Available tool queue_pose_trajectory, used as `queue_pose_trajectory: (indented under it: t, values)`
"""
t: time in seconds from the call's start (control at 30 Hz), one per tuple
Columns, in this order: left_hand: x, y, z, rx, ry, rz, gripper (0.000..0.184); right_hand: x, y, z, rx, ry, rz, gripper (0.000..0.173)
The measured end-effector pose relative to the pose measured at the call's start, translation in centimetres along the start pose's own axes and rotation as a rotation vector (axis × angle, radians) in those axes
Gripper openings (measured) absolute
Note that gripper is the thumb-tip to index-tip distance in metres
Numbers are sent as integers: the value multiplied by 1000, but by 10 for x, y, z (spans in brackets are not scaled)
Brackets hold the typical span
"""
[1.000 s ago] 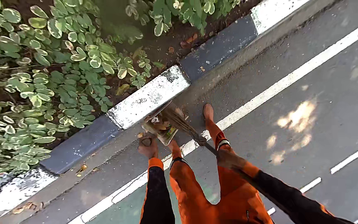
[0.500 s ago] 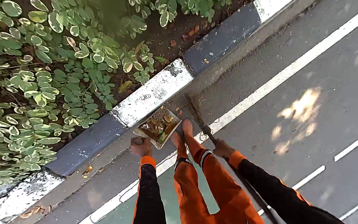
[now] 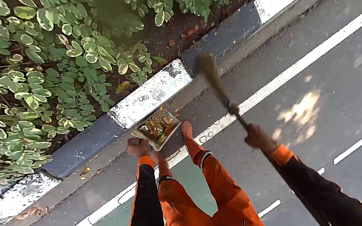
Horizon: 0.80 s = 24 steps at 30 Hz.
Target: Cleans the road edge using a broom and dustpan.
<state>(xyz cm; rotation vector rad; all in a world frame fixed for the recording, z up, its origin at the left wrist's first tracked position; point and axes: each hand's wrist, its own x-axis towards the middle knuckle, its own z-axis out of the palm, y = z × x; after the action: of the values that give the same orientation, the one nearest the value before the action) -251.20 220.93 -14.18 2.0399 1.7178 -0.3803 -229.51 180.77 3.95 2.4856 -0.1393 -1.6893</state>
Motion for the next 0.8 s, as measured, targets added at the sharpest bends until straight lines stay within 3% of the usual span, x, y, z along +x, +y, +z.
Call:
queue_pose_trajectory:
  t: [0.07, 0.13, 0.23, 0.3, 0.4, 0.47, 0.53, 0.6, 0.63, 0.7, 0.8]
  values:
    - [2, 3, -5, 32, -25, -15, 30, -54, -2, 37, 51, -142, -35, 38]
    - [3, 3, -4, 52, -32, -34, 31, -103, 23, 55, 210, -302, -20, 16]
    - [10, -4, -5, 31, -32, -11, 30, -116, 56, 77, 348, -275, 124, 13]
    - [13, -23, -9, -3, -24, 34, 28, -76, 45, 81, 247, -123, 186, 21]
    - [16, -63, -19, -94, -5, 100, 27, 16, -28, 111, 125, -17, 161, 59]
    - [21, -91, -27, -155, 17, 135, 28, 55, -98, 158, 76, -60, 53, 72]
    - [29, -130, -34, -204, 67, 189, 27, 33, -174, 219, 72, -165, -72, 76]
    - [44, -167, -46, -230, 105, 221, 26, -13, -224, 265, 121, -237, -152, 90]
    - [52, -185, -57, -233, 115, 234, 25, -43, -236, 275, 135, -288, -163, 83]
    - [69, -222, -79, -202, 125, 237, 25, -95, -230, 278, 181, -407, -164, 44]
    - [88, -267, -109, -109, 110, 199, 27, -150, -172, 279, 447, -567, -52, 14]
